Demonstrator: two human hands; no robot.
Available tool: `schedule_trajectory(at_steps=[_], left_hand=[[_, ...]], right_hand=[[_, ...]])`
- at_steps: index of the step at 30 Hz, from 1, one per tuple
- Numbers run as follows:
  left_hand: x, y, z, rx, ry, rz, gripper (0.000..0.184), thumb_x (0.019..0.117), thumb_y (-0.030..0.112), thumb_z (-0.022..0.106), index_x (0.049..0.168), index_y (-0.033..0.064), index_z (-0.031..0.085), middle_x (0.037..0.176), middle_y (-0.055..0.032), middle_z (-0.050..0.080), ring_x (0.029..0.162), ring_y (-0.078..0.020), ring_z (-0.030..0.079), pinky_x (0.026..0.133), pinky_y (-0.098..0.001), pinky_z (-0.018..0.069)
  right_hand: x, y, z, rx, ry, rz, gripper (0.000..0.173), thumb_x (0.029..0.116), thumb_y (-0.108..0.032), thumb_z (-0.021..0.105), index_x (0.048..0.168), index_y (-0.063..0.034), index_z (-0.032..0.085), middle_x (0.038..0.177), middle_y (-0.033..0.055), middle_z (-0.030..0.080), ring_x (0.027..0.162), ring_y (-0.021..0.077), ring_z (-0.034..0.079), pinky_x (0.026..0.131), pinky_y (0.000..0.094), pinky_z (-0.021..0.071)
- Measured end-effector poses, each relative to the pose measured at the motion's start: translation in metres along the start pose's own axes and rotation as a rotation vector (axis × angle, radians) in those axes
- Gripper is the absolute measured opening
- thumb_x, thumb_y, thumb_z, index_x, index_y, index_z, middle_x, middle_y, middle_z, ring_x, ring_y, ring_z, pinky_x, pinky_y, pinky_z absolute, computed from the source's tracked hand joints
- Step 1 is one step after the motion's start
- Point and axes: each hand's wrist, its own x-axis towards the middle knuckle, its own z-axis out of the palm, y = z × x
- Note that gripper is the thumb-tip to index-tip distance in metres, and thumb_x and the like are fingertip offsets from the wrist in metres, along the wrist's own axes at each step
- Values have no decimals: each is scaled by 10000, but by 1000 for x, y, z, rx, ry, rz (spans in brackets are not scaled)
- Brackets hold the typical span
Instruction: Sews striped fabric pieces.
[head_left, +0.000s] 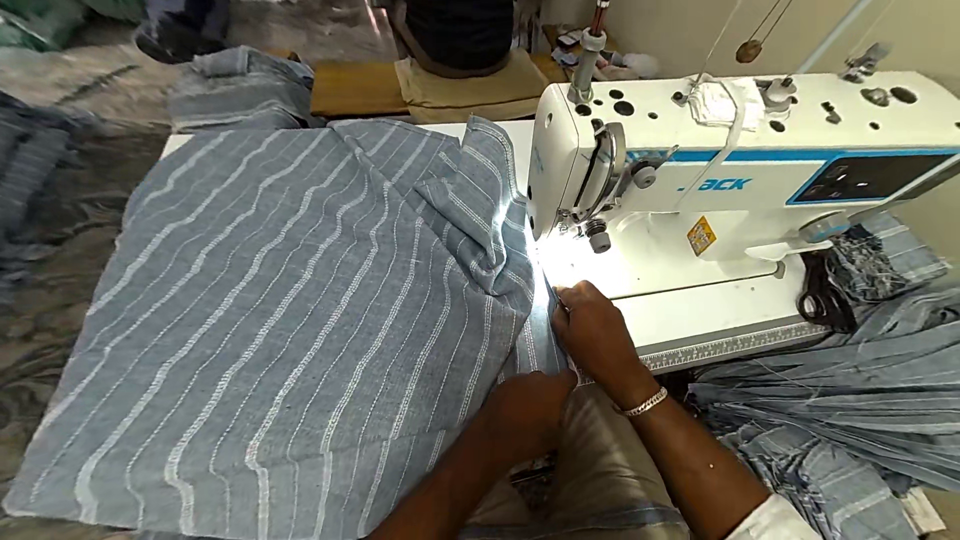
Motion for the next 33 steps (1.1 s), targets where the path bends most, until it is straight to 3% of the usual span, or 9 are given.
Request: schedule_trajectory(at_steps=[3,7,18,23,26,29,30,32,33], left_hand=[[1,0,-1,-4,16,1,213,1036,247,563,1221,145,590,873,-96,668,844,-292,685,748,-503,568],[2,4,3,-7,53,-9,206,1053,240,537,1218,134,599,913,-108,684,889,-303,698,778,-513,574],[15,-1,15,78,497,20,187,988,146,623,1126,65,720,1097,-138,649,968,-291,679,801,-451,596],[24,-6,18,247,579,1,283,970,213,636,1227,139,727,1270,-129,624,1023,-320,634,770,-464,549],[19,-11,3,209,525,26,310,1028,295,583,1285,185,718,1396,-104,600,1139,-332,607,842,-497,534],[4,-36,-30,35,566,118,266,1058,278,574,1182,142,766,1329,-77,682,1210,-306,640,1009,-537,520],[-3,-50,-44,16,607,95,280,1062,276,567,1206,123,752,1327,-93,685,1249,-315,628,1047,-560,495],[-15,-96,-69,42,657,-105,430,1050,442,556,1345,153,673,1415,-123,625,1347,-355,557,1072,-638,455],[-23,-125,-78,40,652,-260,584,1022,547,557,1451,152,591,1501,-185,541,1404,-439,478,1070,-730,398]], right_hand=[[0,0,0,-16,-10,-2,318,1014,-155,557,1274,-69,717,1070,128,674,914,262,698,769,421,600],[-3,1,1,-23,-5,-12,318,1017,-161,550,1271,-74,720,1065,119,676,902,242,697,759,406,599],[-4,6,0,4,19,-37,301,1000,-156,577,1239,-74,739,1035,121,686,879,244,700,745,411,597],[-1,10,5,15,71,-60,275,993,-156,586,1194,-85,760,988,101,684,831,226,690,705,389,588],[1,14,8,46,113,-100,249,986,-146,602,1152,-77,775,940,101,670,803,221,679,683,387,581],[9,19,11,86,166,-153,231,990,-148,604,1115,-73,784,912,105,670,782,226,676,677,393,581],[13,21,12,91,165,-167,239,996,-151,595,1127,-76,781,920,104,669,790,227,675,684,391,581],[21,23,13,92,158,-179,245,1002,-156,583,1134,-83,775,945,103,670,805,225,678,694,387,585],[23,23,12,93,156,-180,244,1004,-156,582,1135,-79,773,954,109,671,806,229,681,694,391,586]])
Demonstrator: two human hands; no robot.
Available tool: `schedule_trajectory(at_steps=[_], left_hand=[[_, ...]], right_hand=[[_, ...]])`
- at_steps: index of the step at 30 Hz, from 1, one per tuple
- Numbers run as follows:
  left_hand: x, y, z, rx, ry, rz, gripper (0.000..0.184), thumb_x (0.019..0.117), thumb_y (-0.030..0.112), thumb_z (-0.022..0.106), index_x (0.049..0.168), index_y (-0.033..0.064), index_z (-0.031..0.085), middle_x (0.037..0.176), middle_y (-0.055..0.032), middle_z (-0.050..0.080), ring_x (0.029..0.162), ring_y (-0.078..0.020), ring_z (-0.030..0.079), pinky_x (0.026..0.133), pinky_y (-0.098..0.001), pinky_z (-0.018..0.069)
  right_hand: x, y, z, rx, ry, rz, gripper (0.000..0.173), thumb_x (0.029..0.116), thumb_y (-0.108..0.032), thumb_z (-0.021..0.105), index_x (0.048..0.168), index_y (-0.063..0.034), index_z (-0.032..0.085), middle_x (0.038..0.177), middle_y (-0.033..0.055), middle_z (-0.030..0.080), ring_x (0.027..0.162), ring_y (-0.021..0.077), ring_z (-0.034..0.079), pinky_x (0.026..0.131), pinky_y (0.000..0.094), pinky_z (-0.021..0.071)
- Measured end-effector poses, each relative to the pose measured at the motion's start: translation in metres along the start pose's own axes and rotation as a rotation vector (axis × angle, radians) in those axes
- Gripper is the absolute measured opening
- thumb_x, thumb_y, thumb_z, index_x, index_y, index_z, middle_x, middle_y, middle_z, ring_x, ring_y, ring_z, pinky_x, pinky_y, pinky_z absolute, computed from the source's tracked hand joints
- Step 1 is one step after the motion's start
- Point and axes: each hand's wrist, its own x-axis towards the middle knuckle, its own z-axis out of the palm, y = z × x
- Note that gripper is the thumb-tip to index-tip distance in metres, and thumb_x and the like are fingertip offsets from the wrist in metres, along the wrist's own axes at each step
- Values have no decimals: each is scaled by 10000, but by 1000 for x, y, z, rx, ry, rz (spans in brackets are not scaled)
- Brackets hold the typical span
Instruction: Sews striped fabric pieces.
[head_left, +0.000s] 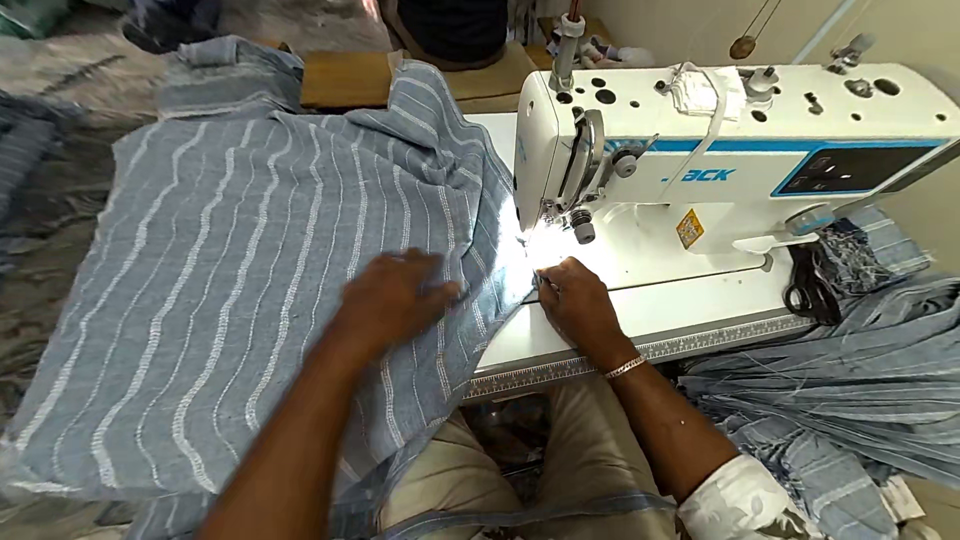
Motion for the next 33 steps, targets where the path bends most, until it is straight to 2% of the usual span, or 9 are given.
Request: schedule_trajectory(at_steps=[2,5,9,12,15,19,25,29,33], left_hand=[[4,-66,-11,23,15,-300,850,976,685,517,1608,134,373,1645,-301,272,1494,-600,209,1043,-908,147],[1,-97,-28,74,245,-414,755,1013,520,578,1458,-79,463,1476,-453,389,1379,-694,316,1010,-914,198],[-63,60,27,-161,110,76,331,1064,211,562,1294,-22,616,1212,-281,654,1078,-439,669,920,-620,538],[-138,178,167,-255,-400,595,304,1018,330,596,1244,160,708,1245,-76,706,1170,-287,666,963,-536,550],[-155,228,232,-334,-454,801,203,993,128,571,1077,40,734,1164,-177,706,1122,-384,666,851,-571,554],[-99,200,141,-375,-697,713,212,1025,80,549,1151,8,703,1185,-198,691,1133,-364,668,949,-560,543],[1,58,2,-28,-67,432,240,1045,76,533,1206,58,710,1136,-164,715,1057,-328,701,935,-565,554],[33,18,8,156,-75,239,331,1064,357,555,1175,86,710,1103,-173,697,1071,-376,678,907,-617,535],[37,62,38,110,-23,248,419,1017,459,599,1121,73,721,1078,-183,704,1125,-417,636,900,-636,506]], right_hand=[[3,-1,0,-2,-5,3,242,1004,-159,586,1129,-77,776,964,123,678,824,246,690,705,404,586],[6,1,1,-2,-23,7,247,1005,-175,577,1121,-94,779,980,128,687,872,257,698,744,417,587],[8,9,2,67,-10,1,239,983,-179,585,1094,-118,788,965,97,684,867,218,685,744,395,577],[10,9,1,70,-16,-4,242,981,-179,586,1102,-124,788,979,97,693,882,215,691,761,393,584],[9,9,0,63,-28,1,250,987,-185,580,1115,-126,787,982,101,693,899,225,686,782,407,575],[8,13,1,86,-11,-12,243,986,-201,588,1104,-126,787,967,104,693,889,235,686,776,428,576],[9,17,1,197,-15,2,221,965,-184,631,1102,-102,785,964,120,700,884,252,688,780,463,570],[8,15,1,202,-19,42,208,971,-194,631,1095,-125,784,966,86,693,883,212,680,783,425,574],[8,15,2,175,4,61,214,981,-259,629,1067,-142,786,936,58,700,851,187,676,756,403,568]])
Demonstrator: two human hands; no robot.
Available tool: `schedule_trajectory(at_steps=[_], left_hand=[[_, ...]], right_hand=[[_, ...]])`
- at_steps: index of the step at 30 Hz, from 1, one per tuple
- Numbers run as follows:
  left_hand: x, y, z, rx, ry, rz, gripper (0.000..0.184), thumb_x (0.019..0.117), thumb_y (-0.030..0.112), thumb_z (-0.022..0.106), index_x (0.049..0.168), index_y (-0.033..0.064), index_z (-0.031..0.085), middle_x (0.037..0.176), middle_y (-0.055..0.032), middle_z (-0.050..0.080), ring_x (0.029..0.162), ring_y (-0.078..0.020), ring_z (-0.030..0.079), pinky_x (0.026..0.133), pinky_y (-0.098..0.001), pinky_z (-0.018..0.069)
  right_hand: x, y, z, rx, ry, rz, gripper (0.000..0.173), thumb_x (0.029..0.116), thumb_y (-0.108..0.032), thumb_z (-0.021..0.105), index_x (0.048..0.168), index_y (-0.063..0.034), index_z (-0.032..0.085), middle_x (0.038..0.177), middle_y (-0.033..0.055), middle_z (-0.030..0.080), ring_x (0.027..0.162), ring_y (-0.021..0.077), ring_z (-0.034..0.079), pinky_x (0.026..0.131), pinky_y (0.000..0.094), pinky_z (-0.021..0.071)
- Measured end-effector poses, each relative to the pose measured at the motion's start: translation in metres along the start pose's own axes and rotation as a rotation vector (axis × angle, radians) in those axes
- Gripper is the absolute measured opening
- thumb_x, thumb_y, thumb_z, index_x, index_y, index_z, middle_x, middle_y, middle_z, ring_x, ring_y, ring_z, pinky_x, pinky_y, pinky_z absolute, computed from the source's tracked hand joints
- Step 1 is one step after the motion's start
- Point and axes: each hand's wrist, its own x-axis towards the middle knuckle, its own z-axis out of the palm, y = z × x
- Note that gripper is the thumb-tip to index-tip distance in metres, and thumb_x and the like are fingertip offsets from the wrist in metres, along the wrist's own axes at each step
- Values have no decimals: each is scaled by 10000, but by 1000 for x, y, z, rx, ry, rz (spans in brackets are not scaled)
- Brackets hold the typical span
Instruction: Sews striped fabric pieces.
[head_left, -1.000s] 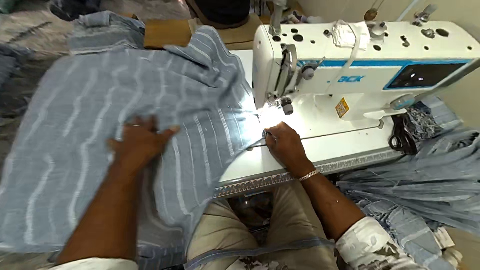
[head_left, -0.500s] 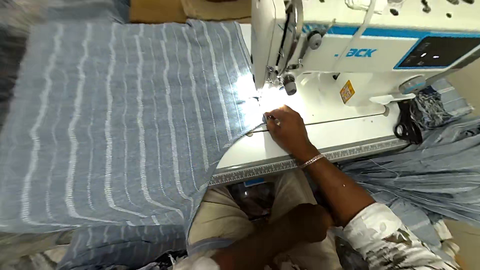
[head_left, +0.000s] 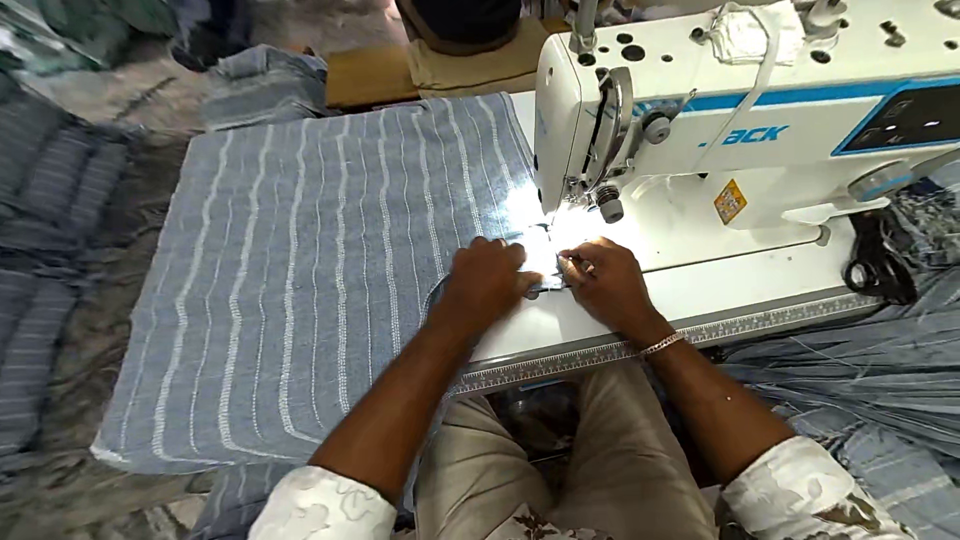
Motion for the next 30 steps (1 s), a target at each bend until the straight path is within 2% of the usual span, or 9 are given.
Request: schedule_trajectory(at_steps=[3,6,11,14,16,19,23,27,30], left_hand=[[7,15,14,-49,49,60,287,1037,331,586,1035,75,716,985,-156,694,1069,-394,632,868,-570,515],[11,13,7,-121,-4,43,300,1056,295,570,1020,43,728,992,-164,699,1066,-360,647,949,-513,513],[18,17,-7,-190,-13,-209,355,1065,333,555,957,21,687,942,-174,684,949,-347,681,831,-551,537],[23,24,-2,-206,-23,-285,376,1064,361,541,922,38,670,880,-159,680,890,-340,688,767,-553,538],[24,28,-1,-217,-49,-290,366,1063,356,537,900,53,662,861,-146,673,867,-327,684,743,-545,533],[25,32,-3,-220,-82,-287,348,1061,349,536,894,71,661,846,-126,675,845,-309,686,724,-534,536],[26,33,0,-191,-78,-283,350,1054,349,536,899,62,664,885,-141,678,883,-326,686,731,-545,535],[27,37,3,-156,-72,-279,357,1055,356,533,926,50,665,930,-154,682,922,-338,691,749,-544,547],[18,39,12,-59,62,-268,332,996,364,602,1076,60,711,1109,-192,679,1080,-401,648,818,-593,520]], right_hand=[[4,-4,1,-5,-3,56,226,990,-297,653,1073,-119,764,910,49,704,814,201,669,736,438,556],[4,-5,-1,19,24,107,238,1021,-257,597,1076,-85,752,915,62,734,805,203,695,739,441,567],[4,-5,-3,57,53,126,251,1044,-242,562,1042,-85,758,818,43,715,711,154,666,676,367,552],[4,-6,-3,94,63,158,248,1048,-253,564,1029,-98,757,763,23,693,638,122,633,608,333,527],[3,-5,-2,108,67,162,230,1042,-269,583,1034,-118,755,796,1,715,643,86,653,606,298,558],[0,-6,-1,108,76,138,200,1020,-270,618,1051,-119,746,888,3,733,711,101,669,667,318,569],[-3,-5,3,27,108,2,163,979,-238,669,1050,-118,754,886,18,713,678,131,639,610,331,544],[-6,-9,6,-67,106,-48,169,986,-200,628,1037,-124,769,854,45,665,686,176,633,601,378,540],[-3,-13,5,-167,62,-66,175,989,-184,601,1001,-106,758,882,68,666,765,208,673,638,401,562]])
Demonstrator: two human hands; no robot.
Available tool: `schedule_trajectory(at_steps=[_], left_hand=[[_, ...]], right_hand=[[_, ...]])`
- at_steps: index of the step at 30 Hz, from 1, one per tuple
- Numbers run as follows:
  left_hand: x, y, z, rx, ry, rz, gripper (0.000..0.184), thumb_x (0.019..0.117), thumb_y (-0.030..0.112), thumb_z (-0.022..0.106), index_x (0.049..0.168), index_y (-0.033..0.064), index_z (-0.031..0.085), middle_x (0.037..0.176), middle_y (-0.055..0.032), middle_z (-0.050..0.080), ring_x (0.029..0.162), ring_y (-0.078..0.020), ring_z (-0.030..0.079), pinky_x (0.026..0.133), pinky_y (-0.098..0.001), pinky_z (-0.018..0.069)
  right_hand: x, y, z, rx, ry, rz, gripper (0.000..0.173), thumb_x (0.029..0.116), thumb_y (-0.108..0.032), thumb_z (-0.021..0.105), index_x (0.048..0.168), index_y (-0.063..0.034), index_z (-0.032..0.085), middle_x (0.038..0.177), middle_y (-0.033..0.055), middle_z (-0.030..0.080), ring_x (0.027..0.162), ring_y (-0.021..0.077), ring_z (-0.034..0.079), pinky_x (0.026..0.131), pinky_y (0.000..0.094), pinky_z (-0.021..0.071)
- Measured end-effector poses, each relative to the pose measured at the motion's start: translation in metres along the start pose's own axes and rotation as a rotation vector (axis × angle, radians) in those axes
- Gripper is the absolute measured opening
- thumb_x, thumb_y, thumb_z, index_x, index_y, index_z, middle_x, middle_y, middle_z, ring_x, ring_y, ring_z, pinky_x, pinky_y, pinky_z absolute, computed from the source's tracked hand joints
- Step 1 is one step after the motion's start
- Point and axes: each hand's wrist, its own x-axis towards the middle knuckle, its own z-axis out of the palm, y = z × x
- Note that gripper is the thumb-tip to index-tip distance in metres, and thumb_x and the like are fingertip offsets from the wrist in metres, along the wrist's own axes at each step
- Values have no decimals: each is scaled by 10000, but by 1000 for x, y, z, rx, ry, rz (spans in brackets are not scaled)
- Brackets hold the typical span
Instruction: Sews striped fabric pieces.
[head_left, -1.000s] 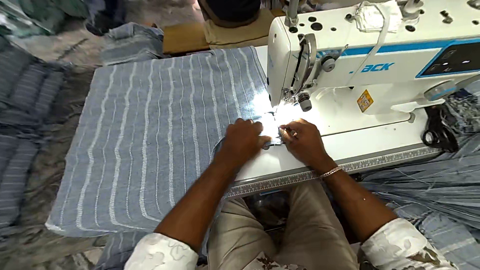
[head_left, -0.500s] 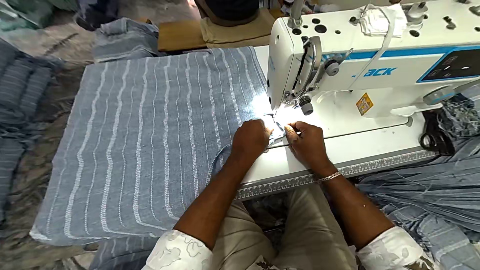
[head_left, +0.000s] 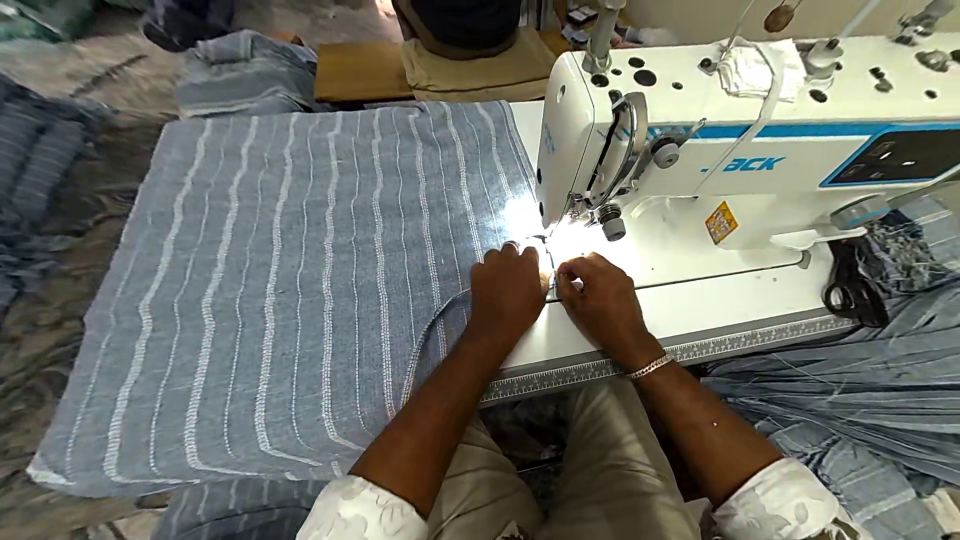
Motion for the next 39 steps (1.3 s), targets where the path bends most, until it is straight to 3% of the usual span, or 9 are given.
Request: schedule_trajectory(at_steps=[5,10,15,19,23,27,32,35,39], left_hand=[[12,-21,13,84,25,-98,627,1024,618,391,1577,324,432,1675,-199,284,1546,-486,200,1160,-789,115],[42,-41,14,80,91,-25,648,1005,654,400,1561,327,459,1655,-201,324,1541,-480,221,1160,-790,113],[45,-40,12,105,79,-59,659,1012,677,347,1572,341,433,1671,-176,304,1552,-461,204,1173,-773,100],[40,-32,10,98,36,-59,640,1023,639,379,1579,325,428,1682,-177,277,1559,-461,183,1177,-772,93],[10,-47,-10,44,-45,-56,690,966,650,533,1531,254,512,1636,-184,369,1529,-475,256,1130,-829,100],[-32,-68,-51,169,-65,-250,523,973,542,641,1174,64,705,1135,-247,700,1154,-507,613,994,-786,352],[-51,1,-55,-334,-131,64,273,1059,251,571,1061,7,693,884,-189,684,839,-356,681,779,-585,553],[-44,41,-36,-389,-266,354,304,1069,339,555,1148,97,721,972,-92,733,902,-249,718,840,-516,588],[-5,7,-1,-72,31,350,459,1052,414,544,1344,74,643,1392,-172,620,1389,-418,496,1051,-693,428]], right_hand=[[16,-4,-11,-160,-274,-6,291,1039,-161,528,1258,-139,718,1154,142,648,841,292,702,672,465,598],[21,30,-55,66,-466,14,350,1076,-207,506,1385,-120,646,1264,155,617,1039,248,676,899,436,588],[-14,96,-164,-335,-67,353,413,1074,-201,515,1443,-23,567,1370,284,611,1223,497,612,971,731,467],[-41,134,-145,-512,-320,454,749,877,15,690,1557,39,377,1553,302,431,1325,575,494,1037,892,205],[-39,138,-145,-421,-323,469,589,961,-3,588,1532,11,442,1566,263,442,1420,534,416,1053,864,218],[-43,121,-148,-273,-113,477,536,1046,-140,541,1528,53,407,1586,315,373,1435,525,405,1099,756,333],[-11,24,-97,775,-305,486,507,1051,-208,589,1507,-63,422,1252,110,692,1003,195,733,847,376,633],[21,7,-80,1093,-550,488,498,1016,-98,615,1476,-91,424,1047,85,724,772,126,694,670,284,592],[49,42,-78,678,-443,441,185,1006,-146,660,1155,-37,648,826,45,666,644,93,571,574,267,486]])
